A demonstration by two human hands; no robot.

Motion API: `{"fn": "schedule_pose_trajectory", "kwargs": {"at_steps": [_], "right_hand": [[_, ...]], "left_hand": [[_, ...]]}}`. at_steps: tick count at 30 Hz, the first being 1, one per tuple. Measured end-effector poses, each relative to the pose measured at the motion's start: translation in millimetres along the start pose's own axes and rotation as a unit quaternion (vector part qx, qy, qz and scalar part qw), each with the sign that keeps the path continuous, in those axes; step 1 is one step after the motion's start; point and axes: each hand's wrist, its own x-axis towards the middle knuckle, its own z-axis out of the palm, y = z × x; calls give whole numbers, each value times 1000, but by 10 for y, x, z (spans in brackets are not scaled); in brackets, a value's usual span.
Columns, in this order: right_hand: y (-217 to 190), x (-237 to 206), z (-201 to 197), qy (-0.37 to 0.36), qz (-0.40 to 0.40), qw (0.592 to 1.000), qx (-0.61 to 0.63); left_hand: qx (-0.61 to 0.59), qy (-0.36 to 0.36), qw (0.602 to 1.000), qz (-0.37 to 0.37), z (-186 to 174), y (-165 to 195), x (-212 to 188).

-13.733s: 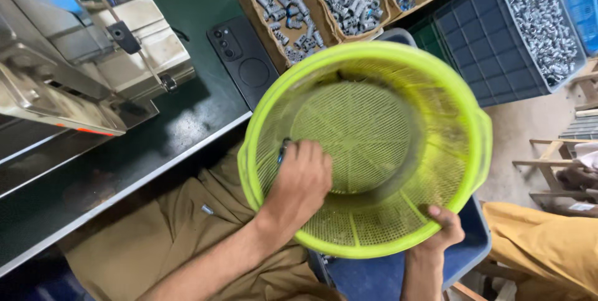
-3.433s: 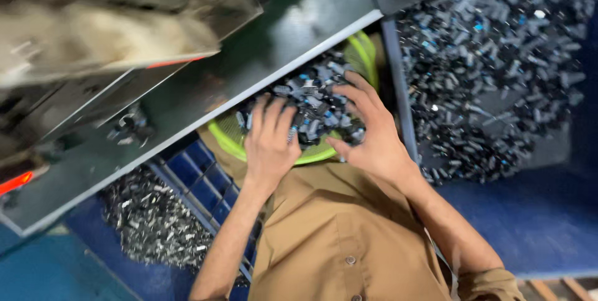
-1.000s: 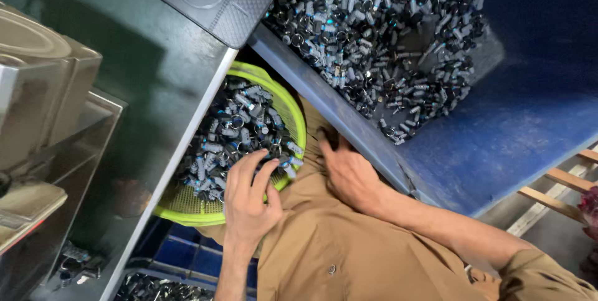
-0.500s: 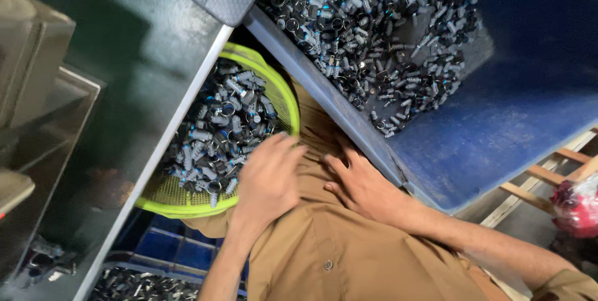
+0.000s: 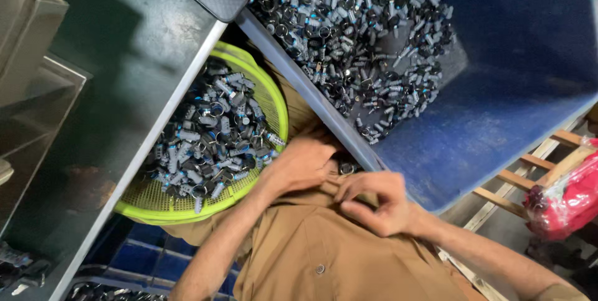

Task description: The person sorts small keychain-like objects from a green basket into a blue bin and cardboard boxes. They repeatedly scoop items from the basket, separate them by hand, and place them into the bin or boxes. The person also refills the basket from the bin and continues sorting.

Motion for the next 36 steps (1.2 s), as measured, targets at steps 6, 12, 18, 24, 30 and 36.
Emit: {"fn": "schedule_pose_trajectory", "kwargs": {"at_steps": [6,12,18,24,30,36], "right_hand": [[914,789,-595,224,123,962,100],[1979,1294,-603,257,291,914,-119],[2189,1250,-169,339,404,847,67],[2204,1374,-295,332,501,727,331],[1839,1981,-516,292,482,694,448],[1483,2389,-752,283,288,724,559]], "left_hand": [[-35,112,990,75,164,72,-79],[58,297,947,110,-90,229,-880],[205,430,810,-341,-486,347,-1895],[116,476,846,-209,-636,564,-1289],[118,348,929,38,-1134,501,-155],[292,107,941,-134,-1282,-64,1651]]}}
